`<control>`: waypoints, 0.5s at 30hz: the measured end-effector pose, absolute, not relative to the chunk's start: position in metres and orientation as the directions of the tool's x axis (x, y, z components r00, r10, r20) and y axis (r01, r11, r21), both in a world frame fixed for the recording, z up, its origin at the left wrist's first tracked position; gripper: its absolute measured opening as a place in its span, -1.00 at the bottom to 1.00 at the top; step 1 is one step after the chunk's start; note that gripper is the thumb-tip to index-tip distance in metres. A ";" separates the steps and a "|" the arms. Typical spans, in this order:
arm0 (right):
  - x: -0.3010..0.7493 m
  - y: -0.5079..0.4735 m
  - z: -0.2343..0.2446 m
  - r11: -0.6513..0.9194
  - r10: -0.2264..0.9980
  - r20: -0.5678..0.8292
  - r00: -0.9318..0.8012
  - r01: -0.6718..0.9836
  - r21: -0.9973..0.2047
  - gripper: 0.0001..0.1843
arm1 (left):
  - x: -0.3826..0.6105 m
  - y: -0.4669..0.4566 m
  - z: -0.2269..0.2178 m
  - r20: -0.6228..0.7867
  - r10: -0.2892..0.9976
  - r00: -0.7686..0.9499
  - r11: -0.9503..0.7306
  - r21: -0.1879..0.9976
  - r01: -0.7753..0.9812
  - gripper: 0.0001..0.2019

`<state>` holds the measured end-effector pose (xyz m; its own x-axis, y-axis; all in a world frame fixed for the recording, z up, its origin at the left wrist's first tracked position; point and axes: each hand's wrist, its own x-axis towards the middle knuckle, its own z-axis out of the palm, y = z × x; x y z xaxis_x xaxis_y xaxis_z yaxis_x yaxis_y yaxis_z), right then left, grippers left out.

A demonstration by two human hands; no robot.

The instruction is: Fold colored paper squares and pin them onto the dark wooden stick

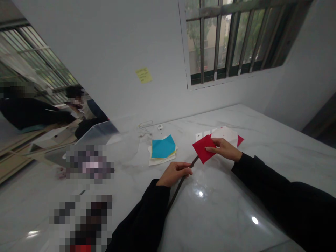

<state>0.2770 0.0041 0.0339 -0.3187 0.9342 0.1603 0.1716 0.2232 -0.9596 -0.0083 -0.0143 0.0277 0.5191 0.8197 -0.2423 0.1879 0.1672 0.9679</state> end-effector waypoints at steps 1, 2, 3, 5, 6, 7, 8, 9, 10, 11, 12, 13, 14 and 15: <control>0.277 0.006 0.032 0.238 0.946 0.178 -0.270 0.207 -0.949 -0.42 | -0.008 -0.013 0.024 -0.228 0.847 0.479 0.167 0.972 0.166 -0.66; 0.277 0.007 0.030 0.245 0.958 0.194 -0.210 0.253 -0.936 -0.33 | -0.007 -0.011 0.020 -0.209 0.877 0.433 0.169 0.977 0.130 -0.66; 0.277 0.008 0.028 0.243 0.967 0.208 -0.144 0.299 -0.923 -0.25 | -0.007 -0.010 0.016 -0.195 0.902 0.385 0.176 0.981 0.083 -0.67; 0.275 0.009 0.025 0.235 0.970 0.240 -0.031 0.364 -0.901 -0.15 | -0.006 -0.008 0.011 -0.192 0.933 0.304 0.204 0.979 -0.006 -0.66; 0.274 0.009 0.024 0.239 0.966 0.257 -0.002 0.380 -0.893 -0.16 | -0.005 -0.007 0.010 -0.201 0.939 0.280 0.220 0.975 -0.035 -0.65; 0.273 0.007 0.025 0.246 0.964 0.266 -0.005 0.395 -0.885 -0.20 | -0.005 -0.007 0.010 -0.211 0.940 0.267 0.232 0.972 -0.049 -0.64; 0.271 0.005 0.025 0.250 0.967 0.250 -0.055 0.409 -0.877 -0.28 | -0.004 -0.007 0.010 -0.217 0.941 0.259 0.237 0.970 -0.051 -0.62; 0.270 0.001 0.027 0.249 0.967 0.201 -0.156 0.423 -0.871 -0.37 | -0.004 -0.007 0.010 -0.216 0.943 0.252 0.236 0.971 -0.050 -0.61; 0.268 -0.002 0.028 0.247 0.948 0.123 -0.293 0.435 -0.866 -0.43 | -0.004 -0.007 0.011 -0.211 0.946 0.244 0.231 0.972 -0.053 -0.60; 0.265 -0.005 0.030 0.245 0.900 0.033 -0.435 0.442 -0.863 -0.45 | -0.004 -0.007 0.012 -0.205 0.949 0.238 0.226 0.972 -0.062 -0.60; 0.263 -0.008 0.031 0.246 0.835 -0.044 -0.549 0.443 -0.862 -0.44 | -0.003 -0.008 0.013 -0.202 0.951 0.233 0.224 0.972 -0.073 -0.59; 0.261 -0.011 0.032 0.252 0.781 -0.086 -0.619 0.438 -0.863 -0.42 | -0.003 -0.008 0.014 -0.201 0.952 0.231 0.225 0.971 -0.083 -0.58; 0.259 -0.012 0.032 0.264 0.758 -0.091 -0.646 0.430 -0.863 -0.42 | -0.003 -0.008 0.014 -0.202 0.952 0.231 0.227 0.970 -0.089 -0.58; 0.257 -0.013 0.031 0.278 0.763 -0.072 -0.642 0.427 -0.860 -0.42 | -0.003 -0.008 0.014 -0.203 0.952 0.230 0.229 0.969 -0.093 -0.58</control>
<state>0.2573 -0.0131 0.0313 -0.6419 0.7635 -0.0715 0.4269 0.2783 -0.8604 -0.0034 -0.0082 0.0143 0.2302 0.9518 -0.2029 -0.0929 0.2290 0.9690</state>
